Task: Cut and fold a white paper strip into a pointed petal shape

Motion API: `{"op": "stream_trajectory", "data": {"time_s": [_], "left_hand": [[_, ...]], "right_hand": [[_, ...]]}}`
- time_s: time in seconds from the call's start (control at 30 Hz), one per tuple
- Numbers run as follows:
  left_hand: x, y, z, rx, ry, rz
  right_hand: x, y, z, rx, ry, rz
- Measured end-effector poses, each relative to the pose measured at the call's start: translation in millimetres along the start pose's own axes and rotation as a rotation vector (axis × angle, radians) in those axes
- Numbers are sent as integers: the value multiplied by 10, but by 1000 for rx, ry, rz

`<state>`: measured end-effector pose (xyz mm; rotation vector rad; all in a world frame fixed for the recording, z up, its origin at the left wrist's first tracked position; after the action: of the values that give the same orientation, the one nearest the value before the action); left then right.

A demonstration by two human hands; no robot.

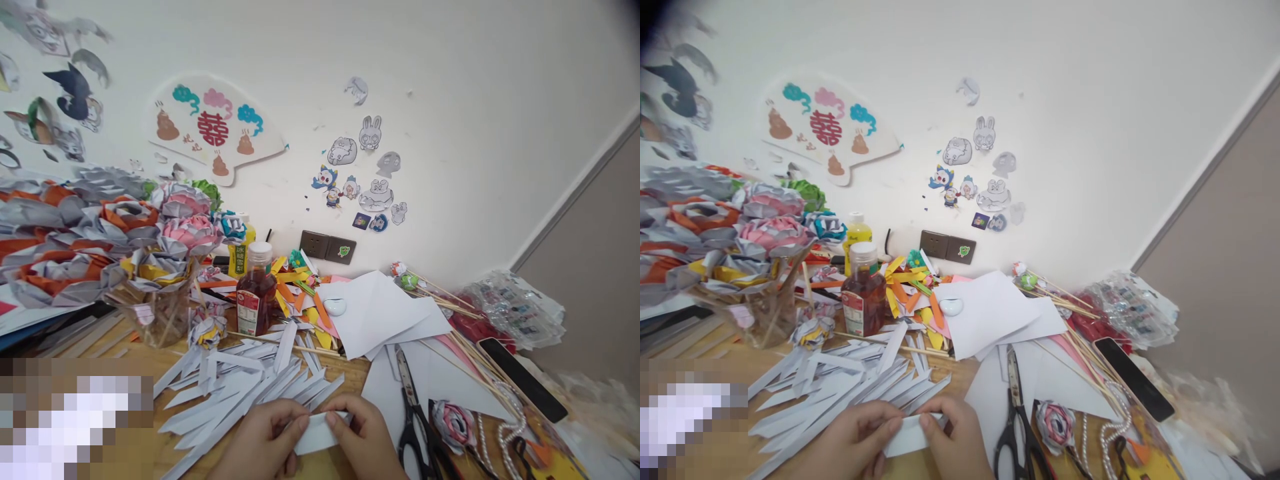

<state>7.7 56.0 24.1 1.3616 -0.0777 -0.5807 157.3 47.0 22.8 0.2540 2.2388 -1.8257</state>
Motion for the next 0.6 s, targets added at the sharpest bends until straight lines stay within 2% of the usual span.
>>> {"op": "stream_trajectory", "data": {"time_s": [0.27, 0.47, 0.6], "left_hand": [[-9, -17, 4, 15, 21, -23], [11, -37, -19, 6, -30, 28], [1, -28, -20, 24, -28, 13]], "right_hand": [[2, -10, 17, -2, 3, 3], [-10, 16, 8, 2, 17, -1], [3, -11, 5, -54, -14, 28]]}}
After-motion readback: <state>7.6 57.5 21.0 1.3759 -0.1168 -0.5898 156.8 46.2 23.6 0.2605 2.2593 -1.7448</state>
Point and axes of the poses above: each hand's wrist, its own z-axis away from the middle knuckle, its own x-axis out of the palm, y = z × x, the point moved 3 cm from there along -z, towards the middle knuckle, and after that the axes turned 9 degrees about -z, right-handed, at the moved point
